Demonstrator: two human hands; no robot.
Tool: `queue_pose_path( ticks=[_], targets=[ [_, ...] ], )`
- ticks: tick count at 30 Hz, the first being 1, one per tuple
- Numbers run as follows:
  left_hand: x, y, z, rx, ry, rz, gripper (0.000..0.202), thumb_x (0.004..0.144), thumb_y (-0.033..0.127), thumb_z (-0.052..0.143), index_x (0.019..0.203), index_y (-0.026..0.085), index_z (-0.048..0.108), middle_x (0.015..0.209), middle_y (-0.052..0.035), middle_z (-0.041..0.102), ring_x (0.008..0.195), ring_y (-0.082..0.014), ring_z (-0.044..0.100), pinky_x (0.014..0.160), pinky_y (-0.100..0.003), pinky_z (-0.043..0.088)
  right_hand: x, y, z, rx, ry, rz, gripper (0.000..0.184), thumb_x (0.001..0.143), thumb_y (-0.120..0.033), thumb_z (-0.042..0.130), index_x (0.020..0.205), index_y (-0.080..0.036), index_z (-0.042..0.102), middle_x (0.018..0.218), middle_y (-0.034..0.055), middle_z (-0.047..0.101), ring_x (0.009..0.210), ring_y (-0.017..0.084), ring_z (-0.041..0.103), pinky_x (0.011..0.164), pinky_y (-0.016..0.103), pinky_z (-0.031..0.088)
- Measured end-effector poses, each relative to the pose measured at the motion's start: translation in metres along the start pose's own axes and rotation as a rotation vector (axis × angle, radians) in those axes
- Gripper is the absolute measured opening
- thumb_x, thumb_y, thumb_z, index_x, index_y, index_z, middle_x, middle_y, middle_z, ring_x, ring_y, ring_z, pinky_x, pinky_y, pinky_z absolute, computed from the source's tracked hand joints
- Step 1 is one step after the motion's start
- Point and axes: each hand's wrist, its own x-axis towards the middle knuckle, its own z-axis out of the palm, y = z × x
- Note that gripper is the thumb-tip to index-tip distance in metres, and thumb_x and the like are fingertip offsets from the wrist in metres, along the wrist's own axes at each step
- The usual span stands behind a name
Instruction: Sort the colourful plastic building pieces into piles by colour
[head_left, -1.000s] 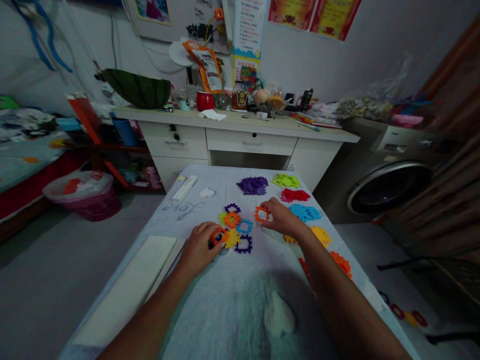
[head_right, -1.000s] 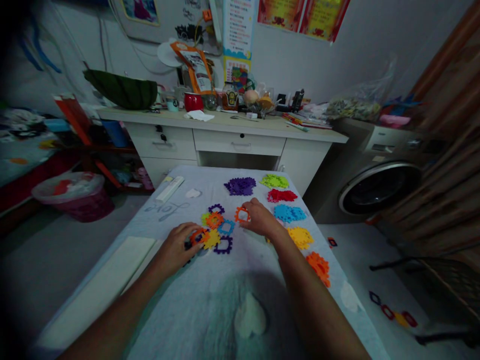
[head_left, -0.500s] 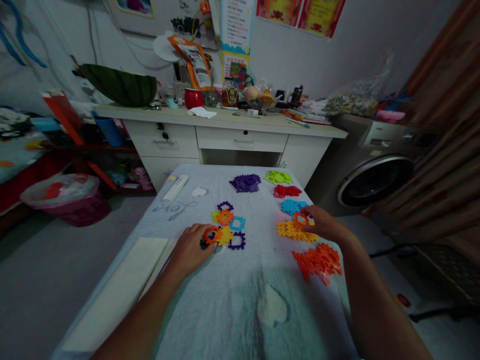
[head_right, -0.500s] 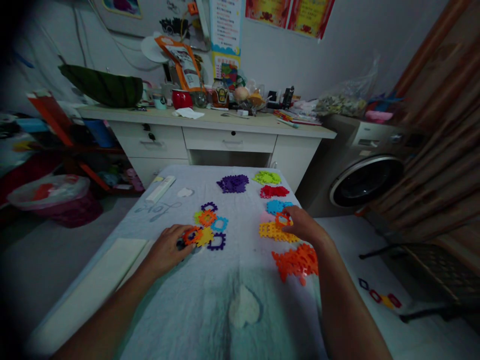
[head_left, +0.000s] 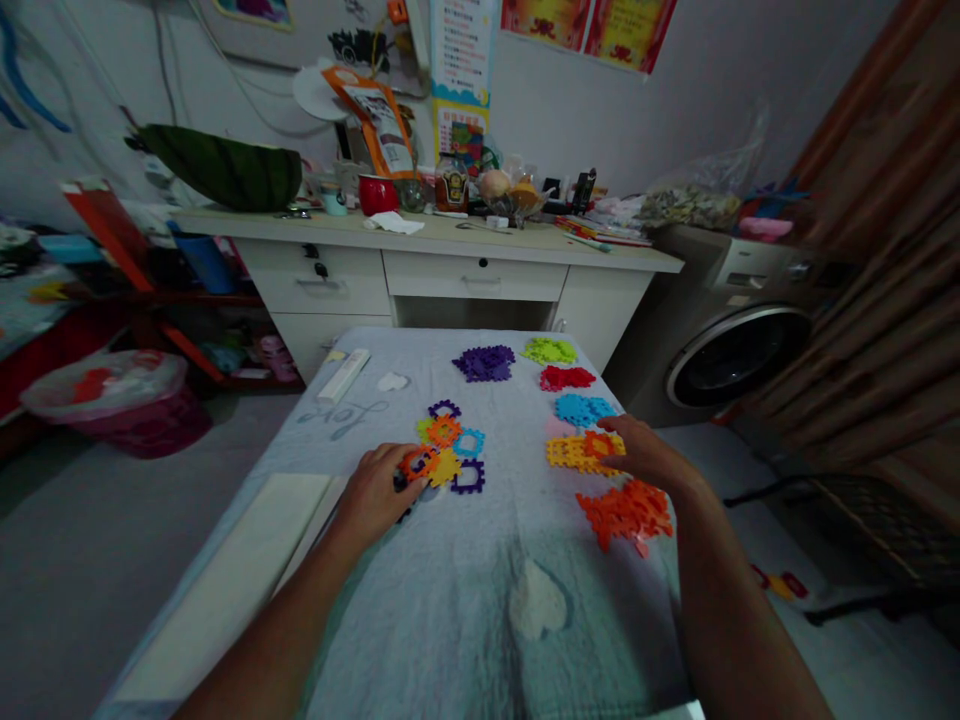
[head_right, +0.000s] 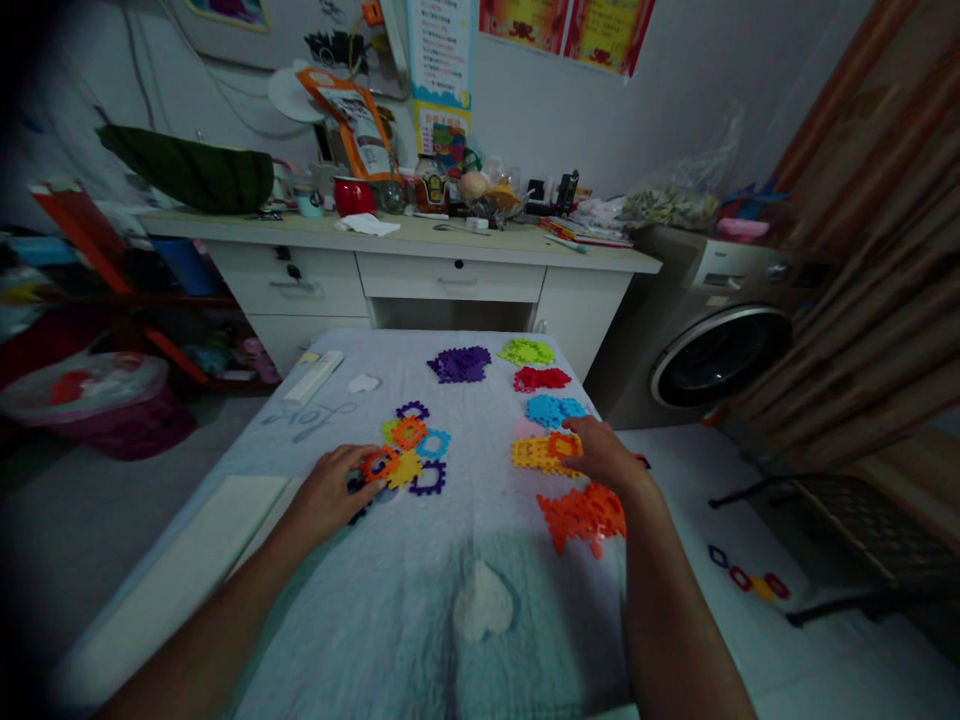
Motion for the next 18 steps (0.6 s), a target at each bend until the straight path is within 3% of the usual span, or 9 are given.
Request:
queue_pose_path(
  ticks=[4, 10, 18],
  targets=[
    [-0.001, 0.003, -0.002, 0.001, -0.011, -0.006, 0.038, 0.080, 0.038, 0.060, 0.113, 0.020, 0.061, 0.111, -0.0069, 0.064, 0.103, -0.0245, 0.056, 0.092, -0.040, 0.044, 0.002, 0.000, 0.005, 0.012, 0.000, -0.030, 0.053, 0.074, -0.024, 0.066, 0.126, -0.014, 0.057, 0.129, 0.0159, 0.058, 0.119, 0.029, 0.054, 0.106, 0.042, 0.038],
    [-0.001, 0.007, -0.005, 0.022, -0.037, -0.019, 0.037, 0.079, 0.037, 0.059, 0.112, 0.021, 0.062, 0.112, -0.0067, 0.064, 0.102, -0.0254, 0.056, 0.092, -0.041, 0.043, -0.008, 0.006, 0.002, 0.143, 0.126, -0.071, 0.051, 0.072, -0.026, 0.067, 0.122, -0.019, 0.058, 0.121, 0.0121, 0.061, 0.111, 0.027, 0.058, 0.100, 0.044, 0.044],
    [0.000, 0.002, -0.002, 0.051, -0.036, 0.018, 0.039, 0.079, 0.042, 0.059, 0.113, 0.022, 0.062, 0.111, -0.0074, 0.065, 0.103, -0.0261, 0.059, 0.092, -0.041, 0.044, -0.059, 0.025, 0.001, 0.277, -0.018, 0.023, 0.054, 0.072, -0.032, 0.067, 0.124, -0.022, 0.056, 0.121, 0.0103, 0.060, 0.105, 0.025, 0.060, 0.092, 0.041, 0.049]
  ],
)
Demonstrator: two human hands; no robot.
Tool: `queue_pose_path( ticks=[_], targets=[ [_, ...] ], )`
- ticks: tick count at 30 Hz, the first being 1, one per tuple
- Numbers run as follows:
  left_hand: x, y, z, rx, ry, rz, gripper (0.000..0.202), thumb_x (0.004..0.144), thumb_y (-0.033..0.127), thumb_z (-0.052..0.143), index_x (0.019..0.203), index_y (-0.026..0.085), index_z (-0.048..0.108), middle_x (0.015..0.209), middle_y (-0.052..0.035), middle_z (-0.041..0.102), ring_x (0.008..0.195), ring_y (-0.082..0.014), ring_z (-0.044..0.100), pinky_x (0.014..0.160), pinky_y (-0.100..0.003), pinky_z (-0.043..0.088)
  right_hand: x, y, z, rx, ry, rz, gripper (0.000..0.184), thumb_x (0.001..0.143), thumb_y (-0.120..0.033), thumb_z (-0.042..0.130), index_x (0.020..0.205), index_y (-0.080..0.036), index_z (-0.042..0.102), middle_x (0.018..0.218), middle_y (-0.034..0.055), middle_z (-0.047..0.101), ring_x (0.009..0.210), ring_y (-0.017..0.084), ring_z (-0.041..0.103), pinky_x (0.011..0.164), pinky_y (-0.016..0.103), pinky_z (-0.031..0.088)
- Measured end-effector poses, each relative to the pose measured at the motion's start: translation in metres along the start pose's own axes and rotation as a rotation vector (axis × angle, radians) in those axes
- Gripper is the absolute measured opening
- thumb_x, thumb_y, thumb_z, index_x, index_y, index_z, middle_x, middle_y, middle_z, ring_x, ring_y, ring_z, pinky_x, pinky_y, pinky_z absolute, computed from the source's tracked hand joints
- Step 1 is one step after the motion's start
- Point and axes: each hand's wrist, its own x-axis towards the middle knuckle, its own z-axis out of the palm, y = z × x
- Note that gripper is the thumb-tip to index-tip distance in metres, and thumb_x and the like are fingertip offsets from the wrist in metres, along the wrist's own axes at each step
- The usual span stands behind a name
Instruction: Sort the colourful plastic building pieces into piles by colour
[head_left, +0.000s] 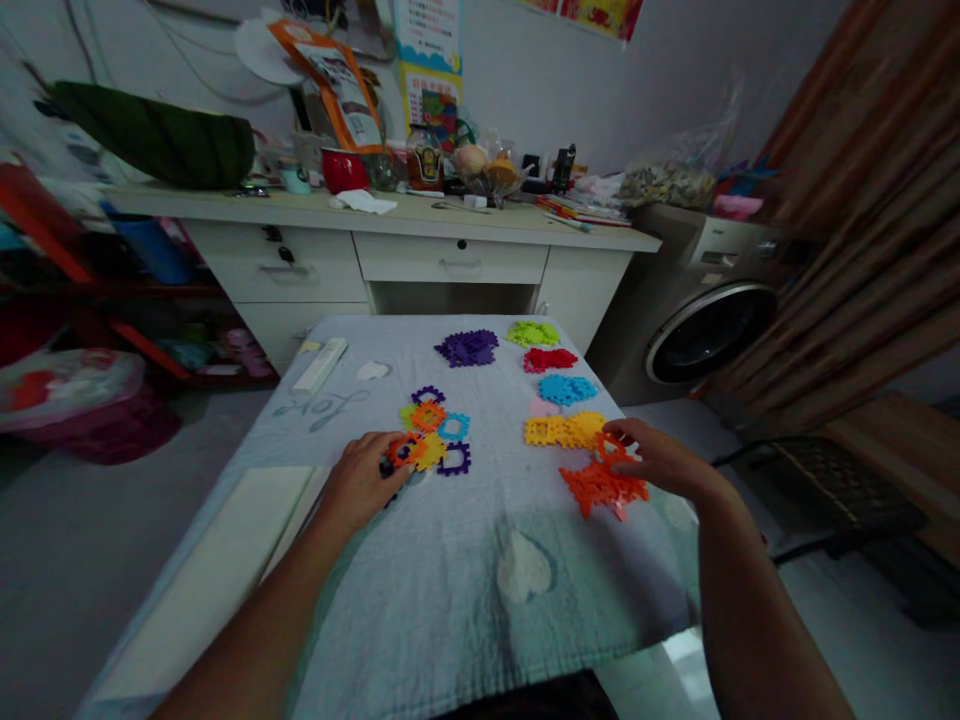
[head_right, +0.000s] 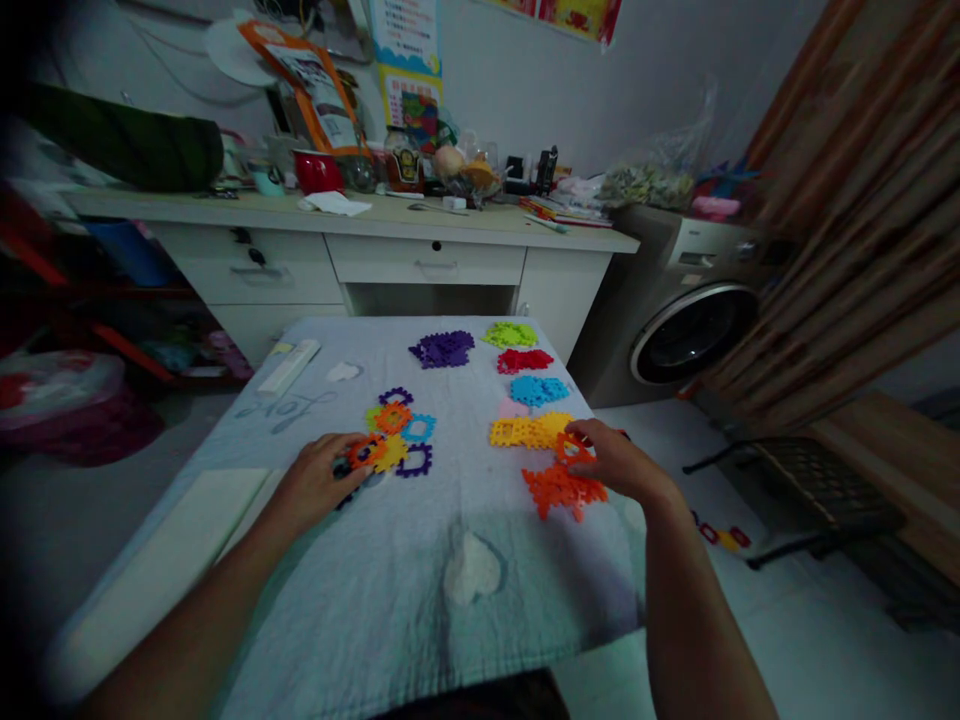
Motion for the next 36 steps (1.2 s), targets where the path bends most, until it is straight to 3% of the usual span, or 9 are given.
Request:
queue_pose_path(
  ticks=[10, 22, 30, 36],
  targets=[
    [0.001, -0.002, 0.001, -0.011, -0.010, 0.001, 0.042, 0.080, 0.045, 0.058, 0.113, 0.020, 0.063, 0.111, -0.0080, 0.065, 0.102, -0.0261, 0.060, 0.092, -0.041, 0.045, -0.031, 0.022, 0.010, 0.018, -0.029, 0.056, 0.053, 0.075, -0.034, 0.063, 0.126, -0.024, 0.054, 0.131, 0.0102, 0.054, 0.112, 0.026, 0.057, 0.093, 0.042, 0.050],
    [0.001, -0.004, 0.002, -0.024, -0.017, -0.015, 0.040, 0.080, 0.045, 0.058, 0.111, 0.021, 0.063, 0.113, -0.0087, 0.065, 0.104, -0.0269, 0.059, 0.093, -0.042, 0.045, -0.024, 0.018, 0.003, -0.024, -0.040, -0.032, 0.032, 0.078, -0.035, 0.062, 0.108, -0.024, 0.064, 0.119, 0.0079, 0.062, 0.113, 0.025, 0.056, 0.099, 0.043, 0.045],
    [0.000, -0.004, 0.001, -0.016, -0.038, -0.007, 0.041, 0.080, 0.044, 0.057, 0.114, 0.022, 0.062, 0.114, -0.0083, 0.064, 0.105, -0.0266, 0.058, 0.094, -0.042, 0.044, -0.017, 0.015, 0.016, -0.014, -0.011, -0.007, 0.041, 0.081, -0.040, 0.061, 0.118, -0.022, 0.060, 0.125, 0.0102, 0.059, 0.116, 0.026, 0.055, 0.105, 0.044, 0.041],
    [-0.001, -0.001, 0.001, -0.027, -0.021, -0.018, 0.041, 0.080, 0.044, 0.058, 0.114, 0.021, 0.063, 0.113, -0.0080, 0.064, 0.104, -0.0264, 0.058, 0.094, -0.042, 0.044, -0.019, 0.014, 0.019, -0.018, -0.043, -0.007, 0.039, 0.082, -0.043, 0.059, 0.115, -0.022, 0.061, 0.122, 0.0098, 0.061, 0.114, 0.025, 0.057, 0.104, 0.043, 0.042]
  ],
)
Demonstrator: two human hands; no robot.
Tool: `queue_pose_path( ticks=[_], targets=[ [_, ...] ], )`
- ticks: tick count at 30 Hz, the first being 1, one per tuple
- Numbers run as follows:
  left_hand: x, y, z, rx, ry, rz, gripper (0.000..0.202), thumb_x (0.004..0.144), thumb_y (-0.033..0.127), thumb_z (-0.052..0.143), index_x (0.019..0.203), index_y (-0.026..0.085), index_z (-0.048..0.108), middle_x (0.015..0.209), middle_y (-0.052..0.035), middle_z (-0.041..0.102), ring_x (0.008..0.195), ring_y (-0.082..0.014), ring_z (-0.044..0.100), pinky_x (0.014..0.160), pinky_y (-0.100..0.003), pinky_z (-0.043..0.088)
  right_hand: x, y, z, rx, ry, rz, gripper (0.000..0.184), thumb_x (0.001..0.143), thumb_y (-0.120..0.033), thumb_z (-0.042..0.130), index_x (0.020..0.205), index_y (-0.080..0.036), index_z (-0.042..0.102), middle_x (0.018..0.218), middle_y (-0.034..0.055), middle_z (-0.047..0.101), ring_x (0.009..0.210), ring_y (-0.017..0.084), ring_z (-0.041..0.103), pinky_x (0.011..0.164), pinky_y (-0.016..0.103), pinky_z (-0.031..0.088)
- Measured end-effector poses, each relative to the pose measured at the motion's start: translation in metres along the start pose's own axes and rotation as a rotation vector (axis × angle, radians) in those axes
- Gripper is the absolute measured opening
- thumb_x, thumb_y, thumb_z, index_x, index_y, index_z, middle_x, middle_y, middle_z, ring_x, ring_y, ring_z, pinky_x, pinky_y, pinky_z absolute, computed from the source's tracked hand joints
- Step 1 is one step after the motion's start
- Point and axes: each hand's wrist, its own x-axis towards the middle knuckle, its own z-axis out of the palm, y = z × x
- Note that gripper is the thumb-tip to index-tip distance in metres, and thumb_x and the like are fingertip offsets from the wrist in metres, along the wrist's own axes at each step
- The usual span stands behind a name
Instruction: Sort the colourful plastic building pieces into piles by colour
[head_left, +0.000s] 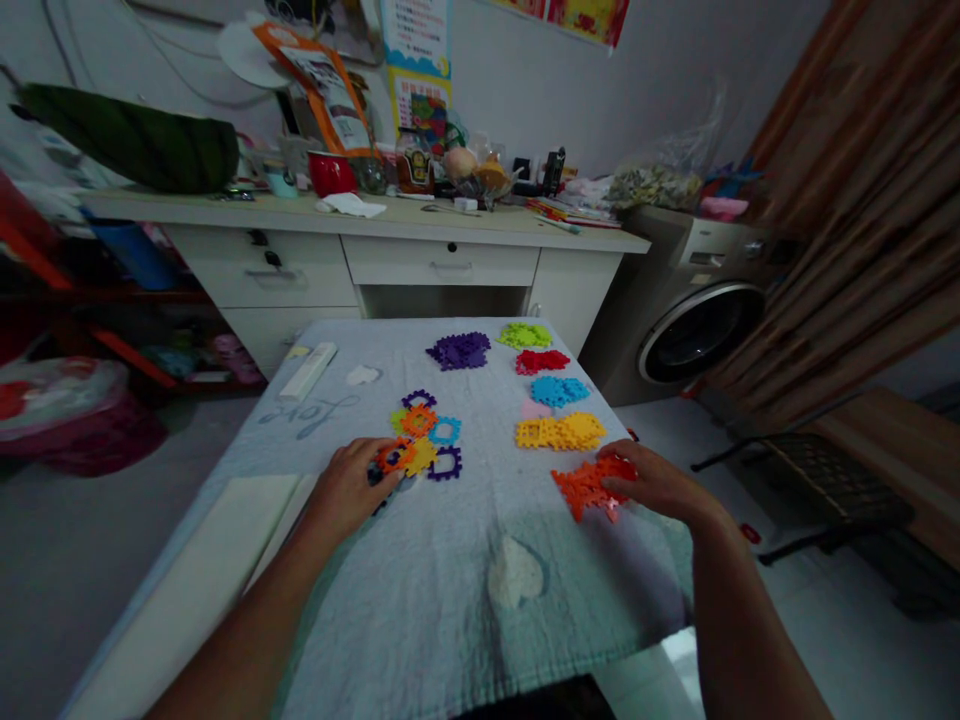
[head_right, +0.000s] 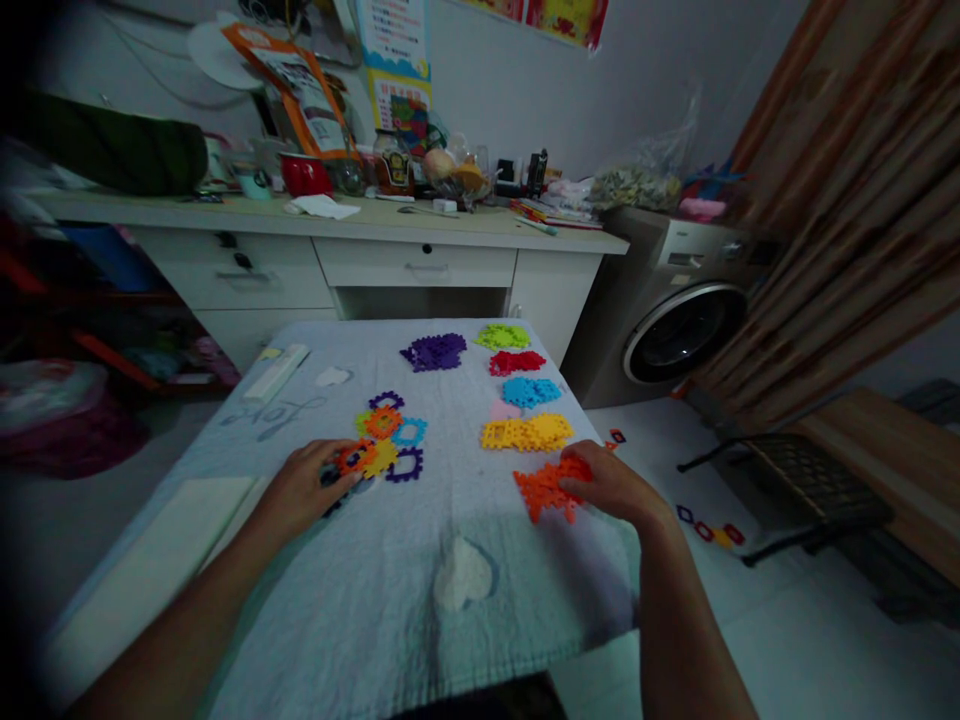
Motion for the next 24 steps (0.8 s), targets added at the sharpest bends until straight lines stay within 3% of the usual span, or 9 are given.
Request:
queue_pose_path(
  ticks=[5, 10, 15, 17, 21, 24],
  targets=[
    [0.001, 0.002, -0.001, -0.014, 0.001, 0.001, 0.038, 0.079, 0.041, 0.060, 0.113, 0.023, 0.063, 0.113, -0.0067, 0.064, 0.103, -0.0258, 0.058, 0.092, -0.040, 0.044, 0.001, -0.013, -0.009, -0.021, 0.050, 0.013, 0.042, 0.082, -0.044, 0.059, 0.118, -0.022, 0.059, 0.128, 0.0106, 0.058, 0.119, 0.027, 0.054, 0.107, 0.045, 0.040],
    [0.000, 0.008, -0.004, -0.030, -0.010, 0.008, 0.037, 0.079, 0.040, 0.061, 0.113, 0.025, 0.064, 0.114, -0.0053, 0.064, 0.103, -0.0250, 0.058, 0.092, -0.040, 0.044, 0.020, -0.074, -0.004, -0.028, 0.093, -0.150, 0.046, 0.082, -0.042, 0.061, 0.124, -0.023, 0.056, 0.134, 0.0102, 0.054, 0.126, 0.028, 0.049, 0.109, 0.046, 0.037],
    [-0.001, 0.014, -0.006, -0.059, -0.012, 0.005, 0.039, 0.078, 0.038, 0.063, 0.114, 0.024, 0.063, 0.112, -0.0056, 0.065, 0.104, -0.0255, 0.058, 0.092, -0.040, 0.044, 0.056, -0.151, 0.039, -0.062, -0.091, -0.401, 0.046, 0.081, -0.033, 0.065, 0.124, -0.018, 0.056, 0.128, 0.0118, 0.057, 0.118, 0.026, 0.053, 0.103, 0.041, 0.040],
    [-0.002, 0.017, -0.008, -0.069, -0.011, -0.005, 0.040, 0.076, 0.037, 0.064, 0.113, 0.023, 0.063, 0.112, -0.0060, 0.065, 0.105, -0.0260, 0.057, 0.092, -0.041, 0.045, 0.070, -0.170, 0.061, -0.088, -0.066, -0.464, 0.047, 0.080, -0.029, 0.065, 0.124, -0.016, 0.055, 0.127, 0.0133, 0.056, 0.117, 0.027, 0.051, 0.102, 0.041, 0.040],
    [-0.002, 0.023, -0.011, -0.080, -0.022, -0.012, 0.041, 0.075, 0.037, 0.066, 0.113, 0.023, 0.063, 0.112, -0.0058, 0.065, 0.105, -0.0257, 0.057, 0.093, -0.040, 0.044, 0.089, -0.182, 0.096, -0.077, 0.059, -0.468, 0.044, 0.078, -0.024, 0.066, 0.120, -0.016, 0.057, 0.120, 0.0128, 0.057, 0.111, 0.026, 0.051, 0.097, 0.039, 0.040],
    [-0.002, 0.024, -0.012, -0.068, -0.033, -0.009, 0.040, 0.075, 0.035, 0.066, 0.113, 0.023, 0.063, 0.113, -0.0054, 0.064, 0.105, -0.0254, 0.057, 0.093, -0.039, 0.044, 0.095, -0.176, 0.109, -0.037, 0.122, -0.476, 0.037, 0.078, -0.024, 0.068, 0.114, -0.018, 0.060, 0.113, 0.0104, 0.059, 0.104, 0.023, 0.053, 0.094, 0.037, 0.039]
  ],
)
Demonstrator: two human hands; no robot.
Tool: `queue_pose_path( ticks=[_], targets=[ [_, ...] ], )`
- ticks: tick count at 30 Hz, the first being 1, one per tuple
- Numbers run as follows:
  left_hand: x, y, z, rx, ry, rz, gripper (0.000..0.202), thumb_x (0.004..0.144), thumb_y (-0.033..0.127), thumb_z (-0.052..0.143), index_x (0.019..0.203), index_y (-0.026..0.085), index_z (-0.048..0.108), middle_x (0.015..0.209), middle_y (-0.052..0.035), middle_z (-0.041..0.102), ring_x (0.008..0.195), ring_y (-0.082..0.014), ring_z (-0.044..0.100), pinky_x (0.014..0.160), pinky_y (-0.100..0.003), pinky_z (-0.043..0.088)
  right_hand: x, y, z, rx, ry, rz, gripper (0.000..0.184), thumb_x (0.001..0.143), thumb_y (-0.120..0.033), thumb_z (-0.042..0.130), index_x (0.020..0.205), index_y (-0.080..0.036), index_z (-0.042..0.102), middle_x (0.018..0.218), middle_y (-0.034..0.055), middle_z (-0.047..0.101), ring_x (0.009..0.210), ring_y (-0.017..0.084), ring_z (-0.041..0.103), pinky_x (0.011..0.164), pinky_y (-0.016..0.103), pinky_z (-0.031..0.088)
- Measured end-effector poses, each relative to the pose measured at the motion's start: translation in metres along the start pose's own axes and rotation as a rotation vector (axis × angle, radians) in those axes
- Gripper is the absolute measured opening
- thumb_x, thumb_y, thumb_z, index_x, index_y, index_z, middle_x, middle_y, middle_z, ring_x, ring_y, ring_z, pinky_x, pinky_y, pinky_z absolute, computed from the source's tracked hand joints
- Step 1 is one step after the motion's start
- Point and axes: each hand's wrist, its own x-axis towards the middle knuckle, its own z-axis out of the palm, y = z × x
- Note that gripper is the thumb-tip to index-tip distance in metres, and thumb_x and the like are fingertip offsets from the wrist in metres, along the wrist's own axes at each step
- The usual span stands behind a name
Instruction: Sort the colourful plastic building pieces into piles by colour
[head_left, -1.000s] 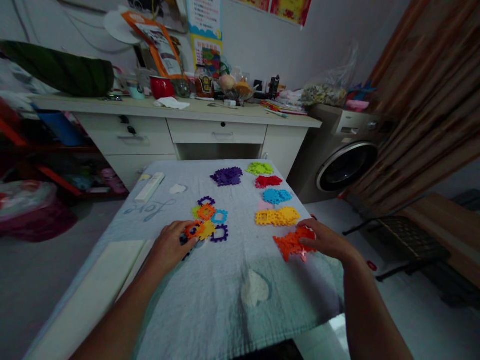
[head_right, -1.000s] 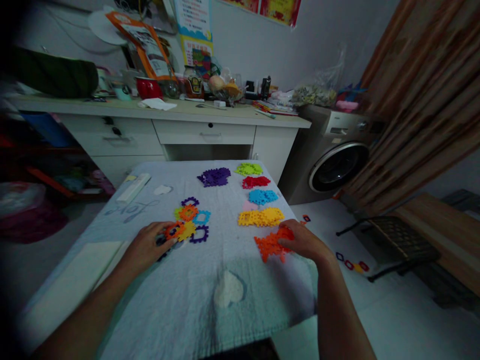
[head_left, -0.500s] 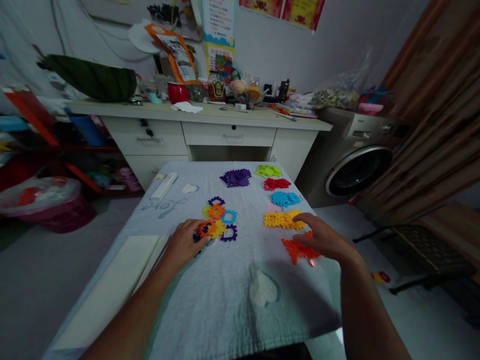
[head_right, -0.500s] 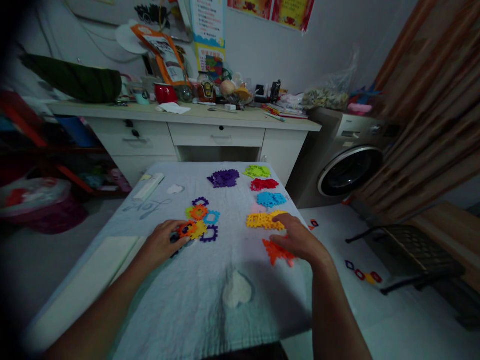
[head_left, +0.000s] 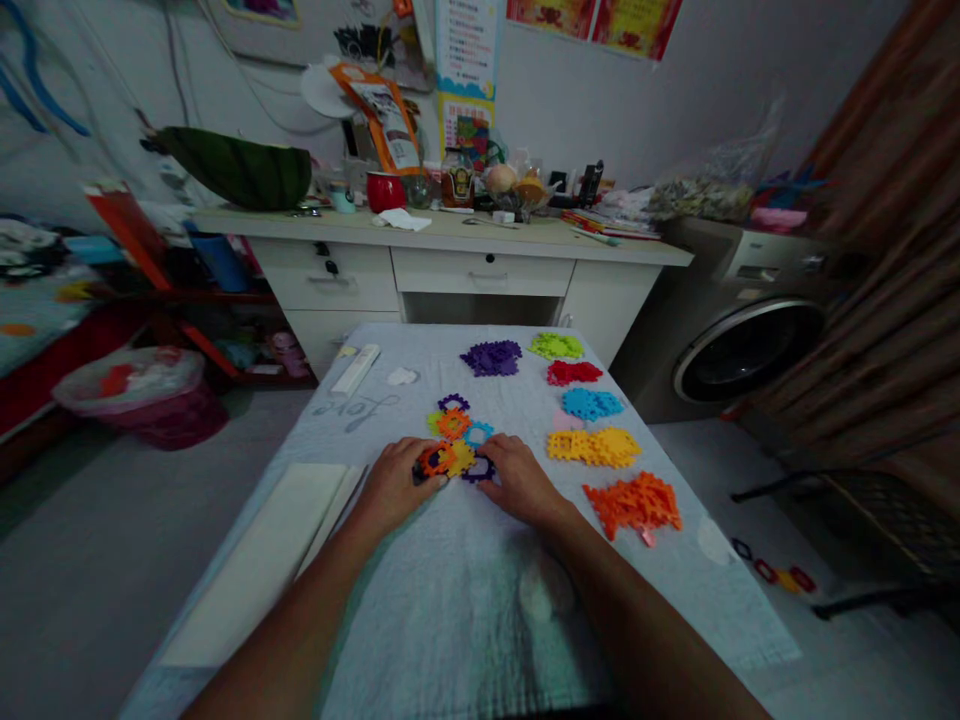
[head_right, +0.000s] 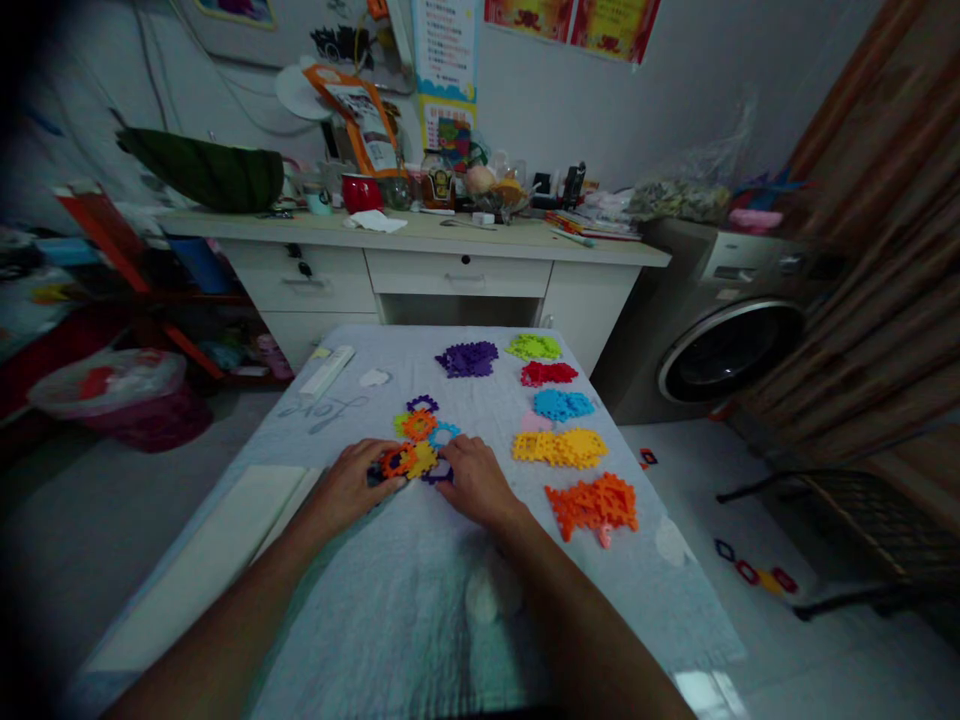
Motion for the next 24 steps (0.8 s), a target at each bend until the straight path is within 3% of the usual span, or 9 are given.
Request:
queue_pose_path(
  ticks=[6, 9, 12, 18, 21, 24],
  targets=[
    [0.001, 0.001, 0.001, 0.022, 0.000, -0.019, 0.039, 0.074, 0.029, 0.065, 0.113, 0.022, 0.063, 0.112, -0.0060, 0.064, 0.104, -0.0250, 0.056, 0.093, -0.039, 0.044, -0.006, 0.011, 0.001, 0.167, 0.061, -0.095, 0.018, 0.082, -0.025, 0.061, 0.098, -0.017, 0.064, 0.095, 0.0059, 0.065, 0.091, 0.019, 0.057, 0.086, 0.031, 0.041],
    [0.002, 0.001, 0.001, 0.015, 0.003, -0.021, 0.039, 0.074, 0.029, 0.065, 0.113, 0.022, 0.063, 0.112, -0.0061, 0.064, 0.104, -0.0251, 0.056, 0.093, -0.039, 0.043, -0.007, 0.013, 0.000, 0.269, 0.057, -0.027, 0.020, 0.092, -0.022, 0.045, 0.093, -0.017, 0.064, 0.085, 0.0035, 0.065, 0.080, 0.016, 0.058, 0.075, 0.026, 0.042],
    [0.002, 0.000, 0.002, 0.009, 0.007, -0.016, 0.040, 0.075, 0.030, 0.066, 0.114, 0.021, 0.063, 0.112, -0.0064, 0.064, 0.105, -0.0252, 0.056, 0.093, -0.039, 0.043, -0.006, 0.014, 0.001, 0.291, 0.063, 0.085, 0.028, 0.095, -0.021, 0.037, 0.102, -0.018, 0.064, 0.076, 0.0018, 0.063, 0.070, 0.015, 0.057, 0.068, 0.025, 0.041],
    [0.002, -0.001, 0.002, -0.015, 0.018, -0.030, 0.038, 0.075, 0.029, 0.065, 0.112, 0.021, 0.063, 0.112, -0.0056, 0.065, 0.106, -0.0247, 0.055, 0.094, -0.039, 0.042, -0.008, 0.015, 0.005, 0.048, 0.176, 0.154, 0.035, 0.086, -0.034, 0.057, 0.116, -0.016, 0.062, 0.103, 0.0105, 0.060, 0.098, 0.022, 0.054, 0.089, 0.033, 0.042],
    [0.002, -0.001, 0.001, -0.018, 0.037, -0.050, 0.038, 0.074, 0.029, 0.066, 0.112, 0.022, 0.063, 0.113, -0.0051, 0.064, 0.106, -0.0247, 0.055, 0.094, -0.039, 0.042, -0.009, 0.014, 0.005, -0.039, 0.114, 0.136, 0.054, 0.076, -0.043, 0.068, 0.122, -0.016, 0.059, 0.109, 0.0124, 0.057, 0.102, 0.026, 0.050, 0.092, 0.039, 0.041],
    [0.001, 0.000, 0.001, -0.011, 0.049, -0.051, 0.040, 0.073, 0.030, 0.068, 0.112, 0.023, 0.063, 0.115, -0.0042, 0.064, 0.107, -0.0249, 0.054, 0.094, -0.040, 0.042, -0.010, 0.014, 0.007, -0.067, 0.050, 0.121, 0.058, 0.072, -0.039, 0.070, 0.123, -0.015, 0.058, 0.111, 0.0120, 0.057, 0.103, 0.027, 0.049, 0.093, 0.040, 0.040]
  ],
)
